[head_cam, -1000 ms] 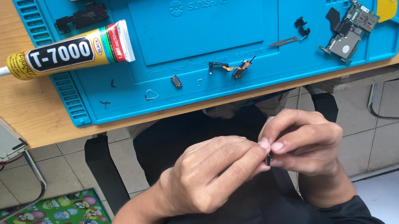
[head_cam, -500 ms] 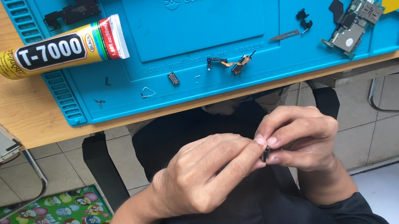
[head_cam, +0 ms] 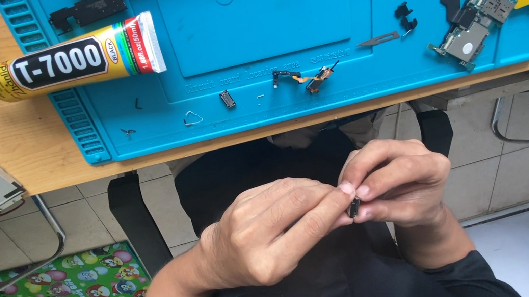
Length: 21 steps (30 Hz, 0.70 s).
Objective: Applying adhesive to a small component and manipulating a ribbon cable connector during a mobile phone repair.
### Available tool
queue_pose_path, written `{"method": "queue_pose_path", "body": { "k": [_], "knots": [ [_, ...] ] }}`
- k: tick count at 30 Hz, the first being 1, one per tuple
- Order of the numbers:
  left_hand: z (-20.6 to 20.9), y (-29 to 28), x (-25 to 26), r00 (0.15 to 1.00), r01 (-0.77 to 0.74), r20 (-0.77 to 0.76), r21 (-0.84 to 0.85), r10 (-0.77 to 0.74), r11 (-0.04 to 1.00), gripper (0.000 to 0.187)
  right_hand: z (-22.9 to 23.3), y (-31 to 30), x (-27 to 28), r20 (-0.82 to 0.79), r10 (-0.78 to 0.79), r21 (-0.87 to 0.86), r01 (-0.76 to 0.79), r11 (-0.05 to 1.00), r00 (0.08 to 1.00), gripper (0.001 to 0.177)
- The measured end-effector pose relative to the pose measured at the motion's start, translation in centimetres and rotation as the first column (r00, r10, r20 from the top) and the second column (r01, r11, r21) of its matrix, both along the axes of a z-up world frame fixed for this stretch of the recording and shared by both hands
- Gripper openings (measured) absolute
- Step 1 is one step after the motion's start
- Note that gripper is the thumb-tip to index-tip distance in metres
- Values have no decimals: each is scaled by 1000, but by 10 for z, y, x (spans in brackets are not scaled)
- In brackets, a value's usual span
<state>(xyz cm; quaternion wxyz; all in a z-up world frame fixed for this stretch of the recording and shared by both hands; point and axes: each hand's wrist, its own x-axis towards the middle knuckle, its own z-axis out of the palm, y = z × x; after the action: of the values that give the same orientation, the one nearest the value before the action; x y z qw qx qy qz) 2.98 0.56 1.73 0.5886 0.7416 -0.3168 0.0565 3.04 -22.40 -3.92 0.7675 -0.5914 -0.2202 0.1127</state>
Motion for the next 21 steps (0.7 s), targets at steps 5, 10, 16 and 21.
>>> {"method": "queue_pose_path", "body": {
  "k": [5, 10, 16, 21],
  "knots": [
    [1, 1, 0, 1000, 11, -14, -4, -11, 1000, 19, 2, 2, 2, 18, 19, 26, -20, 999, 1000, 19],
    [2, 1, 0, 1000, 5, -16, 1, -5, 1000, 19, 2, 3, 2, 15, 31, 51, -32, 998, 999, 19],
    [6, 4, 2, 1000, 0, 13, 41, -1, 999, 18, 2, 6, 4, 23, 44, 65, -46, 997, 999, 19],
    [7, 6, 4, 999, -1, 50, 73, -2, 997, 18, 2, 9, 5, 25, 52, 73, -54, 996, 998, 19]
  ]
}}
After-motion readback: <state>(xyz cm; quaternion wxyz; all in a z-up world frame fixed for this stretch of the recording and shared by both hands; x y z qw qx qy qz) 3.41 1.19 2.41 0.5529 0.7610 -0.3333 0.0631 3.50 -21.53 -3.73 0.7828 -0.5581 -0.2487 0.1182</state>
